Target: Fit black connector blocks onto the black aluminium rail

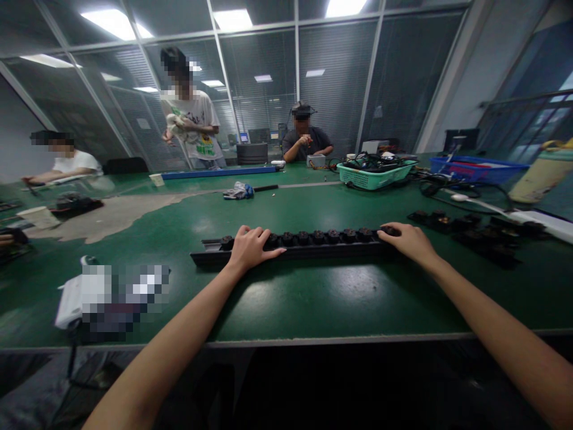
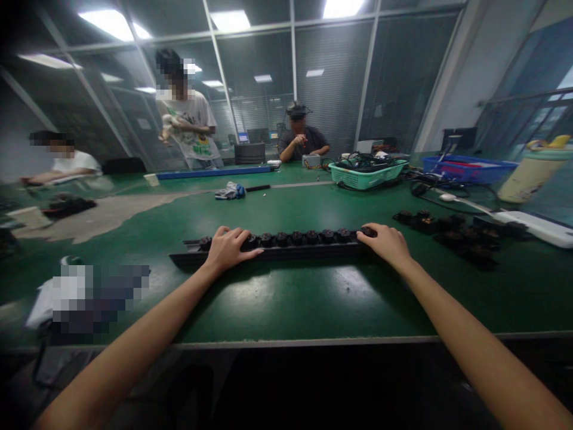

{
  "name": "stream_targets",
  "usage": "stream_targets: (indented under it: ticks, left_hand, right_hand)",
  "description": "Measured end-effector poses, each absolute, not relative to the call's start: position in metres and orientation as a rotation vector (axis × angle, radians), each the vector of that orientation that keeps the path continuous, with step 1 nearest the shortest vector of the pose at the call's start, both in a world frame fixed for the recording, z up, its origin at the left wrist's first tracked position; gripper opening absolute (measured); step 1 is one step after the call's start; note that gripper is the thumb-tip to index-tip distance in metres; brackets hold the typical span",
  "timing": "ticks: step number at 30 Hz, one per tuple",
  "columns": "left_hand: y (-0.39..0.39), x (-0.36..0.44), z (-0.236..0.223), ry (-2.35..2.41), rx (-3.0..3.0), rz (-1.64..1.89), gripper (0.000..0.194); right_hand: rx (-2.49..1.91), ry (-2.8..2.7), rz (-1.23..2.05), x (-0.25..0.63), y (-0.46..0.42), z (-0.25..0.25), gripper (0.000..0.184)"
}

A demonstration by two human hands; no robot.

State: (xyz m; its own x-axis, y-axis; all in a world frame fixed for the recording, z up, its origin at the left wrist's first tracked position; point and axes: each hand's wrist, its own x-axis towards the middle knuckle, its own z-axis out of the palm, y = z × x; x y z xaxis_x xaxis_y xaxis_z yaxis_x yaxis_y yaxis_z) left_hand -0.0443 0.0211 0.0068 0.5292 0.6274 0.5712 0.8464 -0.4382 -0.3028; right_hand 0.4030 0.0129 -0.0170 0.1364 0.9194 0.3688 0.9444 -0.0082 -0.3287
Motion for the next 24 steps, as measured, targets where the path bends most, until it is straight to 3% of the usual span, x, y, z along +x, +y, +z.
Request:
stream_targets:
  ticks: [24]
  left_hand:
    - [0.0229, -0.0432, 0.005, -1.191, -2.204, -0.511, 0.064]
  right_hand:
    - [-1.992, -1.761, -0.039, 0.4065, 0.0201, -0.0161, 0.055]
